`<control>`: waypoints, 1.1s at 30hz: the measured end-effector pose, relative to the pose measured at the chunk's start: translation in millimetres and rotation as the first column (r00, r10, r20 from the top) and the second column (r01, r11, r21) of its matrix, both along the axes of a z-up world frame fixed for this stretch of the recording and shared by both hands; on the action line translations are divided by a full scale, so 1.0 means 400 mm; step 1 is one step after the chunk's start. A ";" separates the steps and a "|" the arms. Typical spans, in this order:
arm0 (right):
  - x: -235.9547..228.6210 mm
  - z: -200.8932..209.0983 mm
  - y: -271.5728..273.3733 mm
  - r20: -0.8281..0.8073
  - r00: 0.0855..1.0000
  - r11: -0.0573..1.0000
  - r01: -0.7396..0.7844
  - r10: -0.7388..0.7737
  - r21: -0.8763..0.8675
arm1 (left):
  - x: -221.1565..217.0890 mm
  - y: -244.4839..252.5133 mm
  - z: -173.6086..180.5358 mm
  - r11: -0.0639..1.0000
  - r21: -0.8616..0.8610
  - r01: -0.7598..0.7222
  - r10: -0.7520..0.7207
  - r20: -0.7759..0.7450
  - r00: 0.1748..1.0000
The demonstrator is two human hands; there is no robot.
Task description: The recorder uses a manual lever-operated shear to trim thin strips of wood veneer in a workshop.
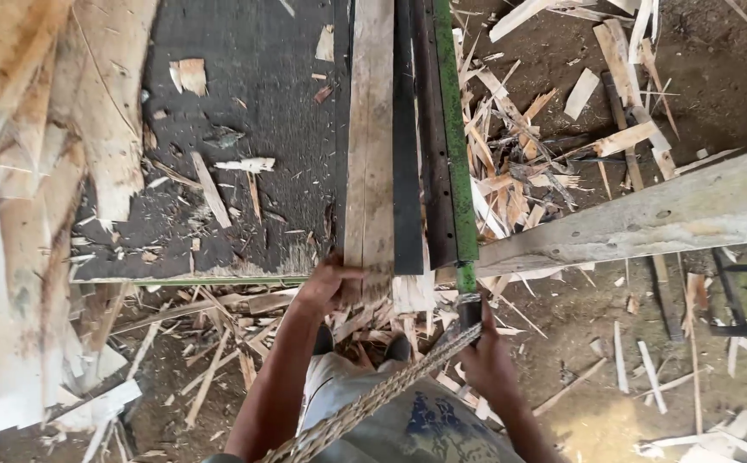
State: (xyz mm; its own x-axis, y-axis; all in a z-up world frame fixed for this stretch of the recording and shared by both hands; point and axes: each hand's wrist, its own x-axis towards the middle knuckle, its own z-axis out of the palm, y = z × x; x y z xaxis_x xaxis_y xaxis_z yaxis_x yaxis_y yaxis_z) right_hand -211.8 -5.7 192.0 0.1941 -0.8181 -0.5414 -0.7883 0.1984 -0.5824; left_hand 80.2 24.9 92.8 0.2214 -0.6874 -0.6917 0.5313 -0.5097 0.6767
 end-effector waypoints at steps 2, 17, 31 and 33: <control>-0.042 -0.001 0.004 -0.018 0.997 0.991 0.070 -0.069 0.112 | 0.004 0.026 -0.035 0.999 -0.015 0.045 -0.046 -0.100 0.994; 0.076 -0.335 0.026 0.706 0.485 0.829 0.073 -0.516 0.555 | -0.006 -0.151 -0.091 0.920 0.068 0.385 -0.390 0.084 0.917; -0.195 -0.839 0.139 0.487 0.851 0.973 -0.230 0.198 0.006 | 0.079 -0.442 -0.025 0.999 0.053 -0.012 0.003 0.162 0.987; -0.210 -0.845 0.112 0.553 0.827 0.981 -0.175 0.101 0.082 | 0.083 -0.413 -0.035 0.986 -0.152 -0.071 0.095 0.160 0.982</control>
State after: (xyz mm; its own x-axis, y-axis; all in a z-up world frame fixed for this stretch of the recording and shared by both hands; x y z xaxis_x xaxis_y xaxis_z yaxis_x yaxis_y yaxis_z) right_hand -295.9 39.2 -146.0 0.5924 -0.6942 -0.4088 -0.3758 0.2108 -0.9024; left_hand 113.5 -140.5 78.9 0.3856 -0.7523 -0.5343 0.4413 -0.3581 0.8228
